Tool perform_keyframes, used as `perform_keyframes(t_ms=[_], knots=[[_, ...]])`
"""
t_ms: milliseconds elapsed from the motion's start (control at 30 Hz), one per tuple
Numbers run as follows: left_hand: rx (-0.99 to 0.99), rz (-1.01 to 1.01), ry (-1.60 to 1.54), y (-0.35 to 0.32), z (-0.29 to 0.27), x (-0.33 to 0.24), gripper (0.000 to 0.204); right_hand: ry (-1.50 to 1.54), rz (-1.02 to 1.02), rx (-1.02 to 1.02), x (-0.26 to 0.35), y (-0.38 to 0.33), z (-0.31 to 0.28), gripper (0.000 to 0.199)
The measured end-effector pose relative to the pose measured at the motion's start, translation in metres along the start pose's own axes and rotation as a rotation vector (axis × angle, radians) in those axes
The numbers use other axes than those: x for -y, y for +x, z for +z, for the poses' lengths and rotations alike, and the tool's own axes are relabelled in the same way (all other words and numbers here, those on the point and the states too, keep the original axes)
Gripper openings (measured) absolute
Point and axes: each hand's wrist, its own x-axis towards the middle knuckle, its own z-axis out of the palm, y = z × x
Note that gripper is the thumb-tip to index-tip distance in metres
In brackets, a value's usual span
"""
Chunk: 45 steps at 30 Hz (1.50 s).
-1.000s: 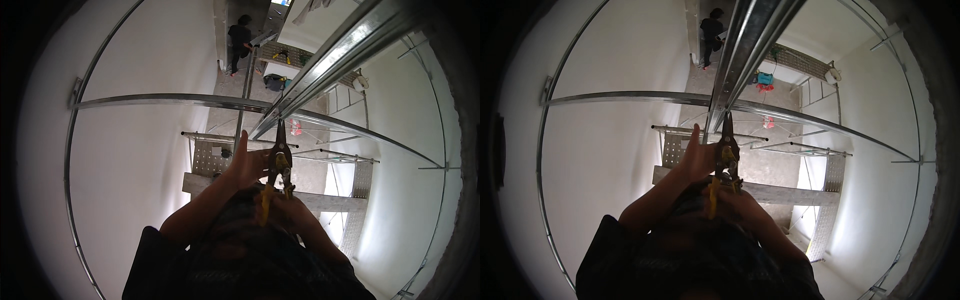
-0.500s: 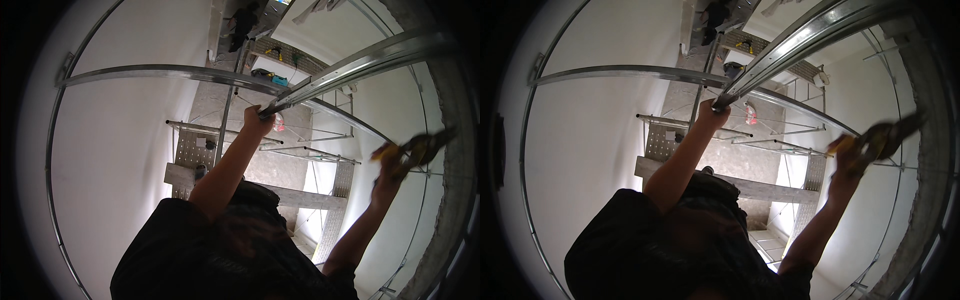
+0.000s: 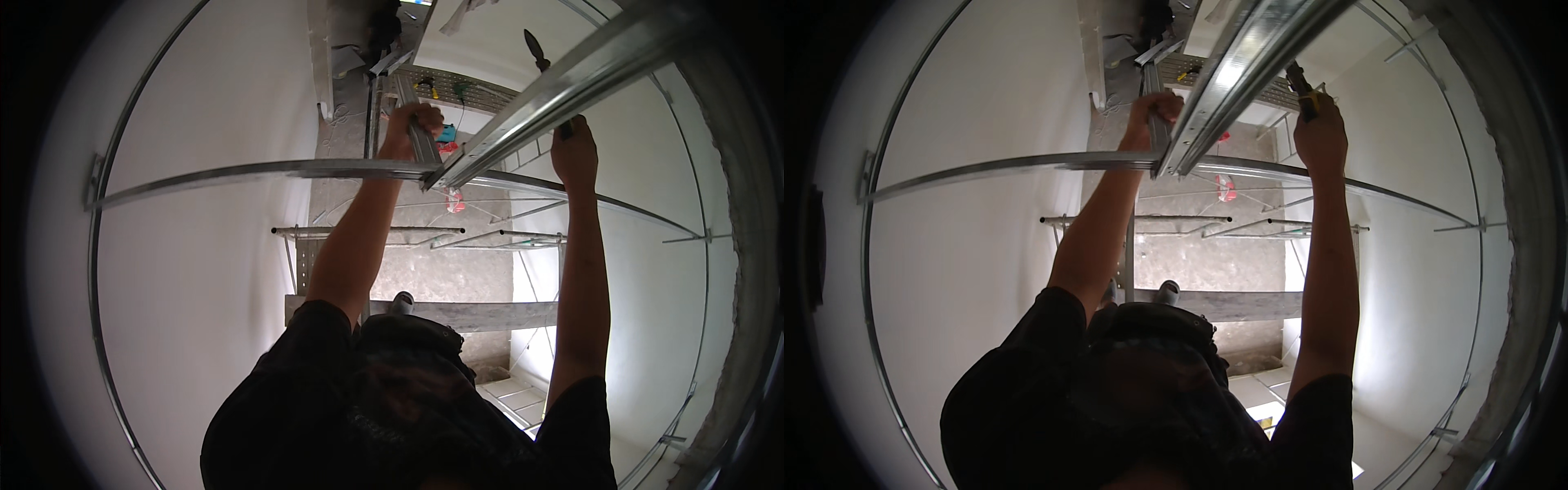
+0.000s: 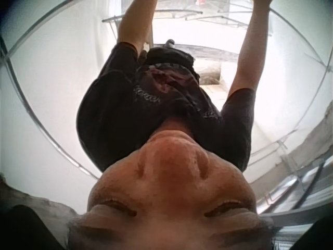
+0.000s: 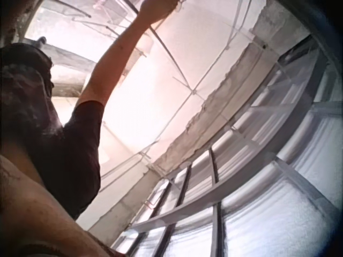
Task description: The person climbs a metal scaffolding structure, retrieves a bucket of hardware, and uses tin snips to cut and fit metal framing pieces. They then position and align the metal frame sections against the ceiling structure.
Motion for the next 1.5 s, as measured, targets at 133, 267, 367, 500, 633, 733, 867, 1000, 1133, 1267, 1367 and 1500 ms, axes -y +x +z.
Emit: perform_keyframes(t_ms=[133,267,367,500,633,733,867,1000,1133,1267,1367,1500], knots=[[0.082,0.138,0.515,0.019,0.060,-0.019,0.022,0.013,0.039,-0.019,0.000,-0.001,0.001,0.028],[0.249,0.135,0.536,0.015,0.071,-0.020,0.010,0.274,0.164,-0.082,0.008,0.000,-0.008,0.033],[-0.014,0.213,0.709,-0.007,0.057,-0.021,0.037,0.789,0.217,-0.075,0.011,-0.011,-0.038,0.029],[-0.343,-0.012,1.251,-0.098,0.042,-0.020,0.046,1.101,0.331,-0.003,-0.019,-0.100,-0.104,0.022],[-0.293,-0.429,2.177,-0.223,0.105,-0.006,0.028,1.168,0.491,0.322,-0.052,-0.216,-0.103,0.020],[-0.489,-0.246,1.755,-0.269,0.185,-0.006,0.030,1.101,0.709,0.668,-0.054,-0.280,-0.060,0.017],[-0.771,0.541,2.150,-0.231,0.221,-0.016,0.040,1.120,0.500,0.835,-0.029,-0.298,0.016,0.020],[-0.861,0.325,2.549,-0.150,0.201,-0.022,0.054,1.117,0.419,1.152,-0.001,-0.260,0.076,0.030],[-1.063,-0.143,2.383,-0.103,0.187,-0.010,0.080,1.267,0.152,1.192,0.024,-0.216,0.099,0.030],[-1.040,-0.447,2.505,-0.087,0.191,0.011,0.069,1.212,-0.027,1.212,0.039,-0.192,0.108,0.033],[-1.059,-0.441,2.628,-0.084,0.192,0.023,0.059,1.204,-0.069,1.241,0.043,-0.186,0.113,0.039],[-0.751,-0.263,2.838,-0.086,0.188,0.020,0.048,1.257,-0.139,1.247,0.046,-0.181,0.119,0.036]])
